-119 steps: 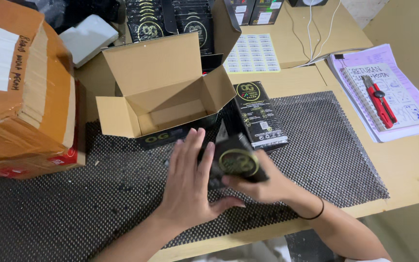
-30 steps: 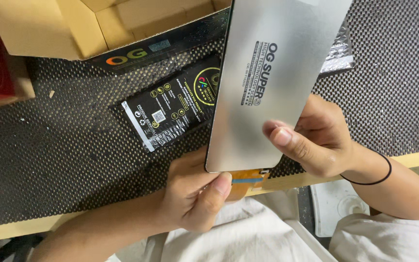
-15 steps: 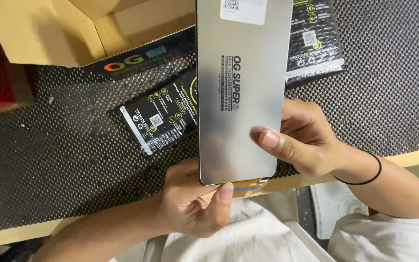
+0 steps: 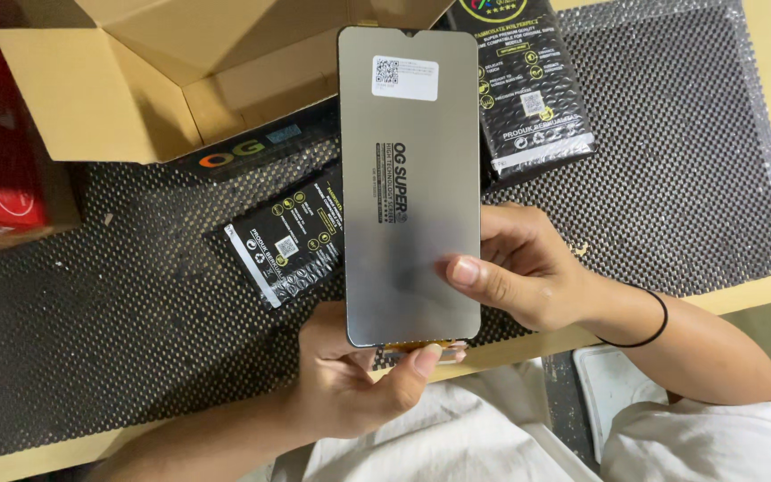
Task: The person unpacks a box of smartphone display assemblies, removes one from its plastic packaging, and inspects the front and back of the screen, including the ribbon cable. They then place the screen back into its packaging and handle other packaged screens from the box.
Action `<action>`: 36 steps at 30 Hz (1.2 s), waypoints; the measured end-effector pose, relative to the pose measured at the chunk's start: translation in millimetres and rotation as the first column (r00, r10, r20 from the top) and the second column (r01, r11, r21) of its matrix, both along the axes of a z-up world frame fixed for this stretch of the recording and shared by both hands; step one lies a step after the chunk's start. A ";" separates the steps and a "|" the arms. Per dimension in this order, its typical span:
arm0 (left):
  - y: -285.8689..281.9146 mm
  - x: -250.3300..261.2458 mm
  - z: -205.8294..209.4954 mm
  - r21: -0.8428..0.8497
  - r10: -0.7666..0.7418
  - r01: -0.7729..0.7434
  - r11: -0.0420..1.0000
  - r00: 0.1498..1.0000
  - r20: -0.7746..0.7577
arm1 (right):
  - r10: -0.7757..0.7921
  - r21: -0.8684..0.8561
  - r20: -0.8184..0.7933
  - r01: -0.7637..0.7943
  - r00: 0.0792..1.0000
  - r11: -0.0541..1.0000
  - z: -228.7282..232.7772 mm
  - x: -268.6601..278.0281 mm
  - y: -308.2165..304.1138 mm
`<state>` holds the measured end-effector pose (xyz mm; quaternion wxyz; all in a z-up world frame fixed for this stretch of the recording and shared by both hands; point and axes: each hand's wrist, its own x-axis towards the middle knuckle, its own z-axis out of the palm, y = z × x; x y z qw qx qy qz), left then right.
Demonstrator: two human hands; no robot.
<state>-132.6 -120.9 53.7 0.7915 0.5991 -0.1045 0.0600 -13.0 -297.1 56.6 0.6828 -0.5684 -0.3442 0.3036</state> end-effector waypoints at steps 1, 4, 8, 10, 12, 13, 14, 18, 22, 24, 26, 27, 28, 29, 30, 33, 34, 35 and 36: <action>-0.9 0.3 0.0 0.002 0.000 0.000 1.000 1.000 0.004 | 0.000 0.002 0.004 0.000 1.000 1.000 -1.4 -0.1 0.2; -2.9 0.7 -0.7 0.032 0.051 -0.052 0.998 0.999 0.015 | 0.003 0.034 -0.016 -0.003 1.000 0.999 -4.6 -1.0 0.1; -1.9 3.7 -0.2 0.079 0.070 -0.074 0.994 0.996 0.058 | -0.018 0.020 0.027 0.018 0.999 1.000 -3.9 0.4 1.2; -1.8 3.9 -0.4 0.120 0.090 -0.100 0.988 0.992 0.085 | -0.020 0.012 0.044 0.020 0.999 1.000 -4.5 0.4 1.3; -2.2 3.1 -2.0 0.175 0.135 -0.148 0.973 0.987 0.082 | -0.054 -0.023 0.080 0.056 0.995 0.998 -5.3 0.3 0.5; -2.8 2.9 -3.5 0.174 0.133 -0.146 0.974 0.988 0.082 | -0.056 -0.023 0.081 0.058 0.995 0.998 -5.0 0.1 1.3; -3.3 2.7 -5.0 0.175 0.151 -0.162 0.971 0.986 0.072 | -0.067 -0.025 0.099 0.070 0.993 0.997 -4.5 -0.1 2.1; -2.5 -1.4 -13.5 0.117 0.154 -0.144 0.983 0.984 -0.085 | -0.097 -0.070 0.128 0.106 0.987 0.992 4.1 -0.4 6.9; -1.4 2.0 -12.4 0.059 0.145 -0.139 0.988 0.984 -0.105 | -0.137 -0.089 0.230 0.161 0.963 0.983 11.7 0.4 7.1; -1.9 1.7 -12.5 0.174 0.183 -0.169 0.970 0.981 -0.068 | -0.125 -0.098 0.206 0.147 0.971 0.984 12.8 -0.3 6.2; -3.7 0.7 -15.2 0.152 0.180 -0.162 0.975 0.976 -0.119 | -0.136 -0.098 0.221 0.161 0.966 0.982 15.1 -0.1 7.1; -5.4 -0.8 -16.5 0.126 0.177 -0.157 0.980 0.969 -0.171 | -0.145 -0.102 0.235 0.172 0.961 0.980 16.2 -1.0 6.8; -6.4 -2.3 -17.9 0.127 0.175 -0.154 0.980 0.969 -0.174 | -0.147 -0.103 0.232 0.174 0.962 0.979 15.7 -2.4 5.9; -6.4 -0.7 -19.5 0.108 0.165 -0.144 0.984 0.961 -0.222 | -0.182 -0.086 0.224 0.205 0.957 0.975 15.7 -1.2 5.8; -6.3 1.0 -21.2 0.088 0.153 -0.134 0.987 0.951 -0.269 | -0.216 -0.070 0.216 0.236 0.952 0.969 15.8 -0.1 5.7; -5.0 4.1 -12.9 -0.031 -0.003 -0.005 0.999 0.965 -0.261 | -0.272 -0.040 0.223 0.287 0.936 0.957 19.2 6.1 1.1; -3.7 4.3 -12.0 -0.031 -0.006 -0.002 1.000 0.965 -0.262 | -0.275 -0.040 0.222 0.290 0.936 0.956 17.9 8.2 -1.1; -2.6 5.0 -11.1 -0.013 -0.036 0.034 0.999 0.971 -0.238 | -0.341 -0.010 0.220 0.352 0.914 0.936 17.0 10.4 -3.8; -1.6 5.8 -10.0 0.006 -0.067 0.069 0.998 0.974 -0.215 | -0.406 0.020 0.216 0.412 0.888 0.911 16.3 12.7 -6.5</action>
